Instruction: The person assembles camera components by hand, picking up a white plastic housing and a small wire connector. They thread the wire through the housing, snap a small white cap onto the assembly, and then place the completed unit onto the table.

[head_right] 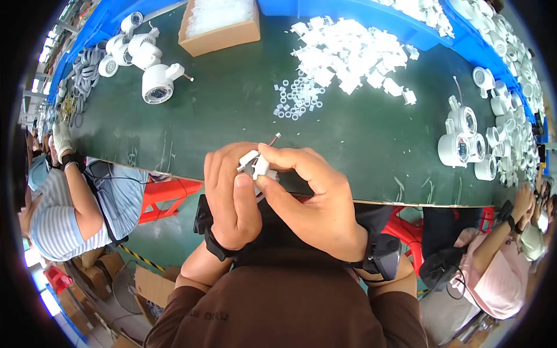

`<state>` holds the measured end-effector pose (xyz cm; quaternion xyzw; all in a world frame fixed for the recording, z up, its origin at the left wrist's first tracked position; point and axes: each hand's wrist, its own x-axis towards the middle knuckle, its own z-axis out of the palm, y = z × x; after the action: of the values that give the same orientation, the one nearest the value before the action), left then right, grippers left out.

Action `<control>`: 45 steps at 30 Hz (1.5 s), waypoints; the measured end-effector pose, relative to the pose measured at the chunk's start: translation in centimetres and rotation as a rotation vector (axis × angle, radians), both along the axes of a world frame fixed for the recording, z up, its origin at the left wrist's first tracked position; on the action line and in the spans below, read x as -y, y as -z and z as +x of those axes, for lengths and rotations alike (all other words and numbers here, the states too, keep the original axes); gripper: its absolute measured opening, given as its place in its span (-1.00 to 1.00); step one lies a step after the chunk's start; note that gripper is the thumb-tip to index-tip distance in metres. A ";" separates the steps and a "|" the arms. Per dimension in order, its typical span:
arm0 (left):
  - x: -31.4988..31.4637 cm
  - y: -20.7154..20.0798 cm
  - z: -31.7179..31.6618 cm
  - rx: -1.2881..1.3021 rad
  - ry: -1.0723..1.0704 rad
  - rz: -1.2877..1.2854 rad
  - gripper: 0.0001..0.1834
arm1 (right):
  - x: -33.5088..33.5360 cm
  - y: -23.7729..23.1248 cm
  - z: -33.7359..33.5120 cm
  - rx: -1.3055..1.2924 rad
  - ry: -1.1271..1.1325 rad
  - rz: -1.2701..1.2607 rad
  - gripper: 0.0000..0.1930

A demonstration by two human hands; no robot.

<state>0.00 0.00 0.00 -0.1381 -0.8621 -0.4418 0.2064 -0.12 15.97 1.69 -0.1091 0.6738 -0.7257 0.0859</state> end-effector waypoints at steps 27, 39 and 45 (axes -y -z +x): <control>1.2 0.7 0.0 0.106 0.137 0.350 -0.70 | 1.4 0.5 -1.1 -0.464 0.226 0.288 -0.77; 2.1 -0.9 -1.3 -0.084 0.126 -0.157 -0.68 | -1.5 -0.8 -3.0 -0.176 -0.061 0.329 -0.94; 1.8 -1.1 -1.3 -0.081 0.104 -0.142 -0.69 | -4.4 1.2 -7.5 -0.354 0.307 0.688 -0.86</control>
<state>-1.33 -1.76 1.07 -0.2145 -0.8738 -0.3839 0.2075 -7.58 20.36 0.50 -0.0954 0.8899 -0.4325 -0.1093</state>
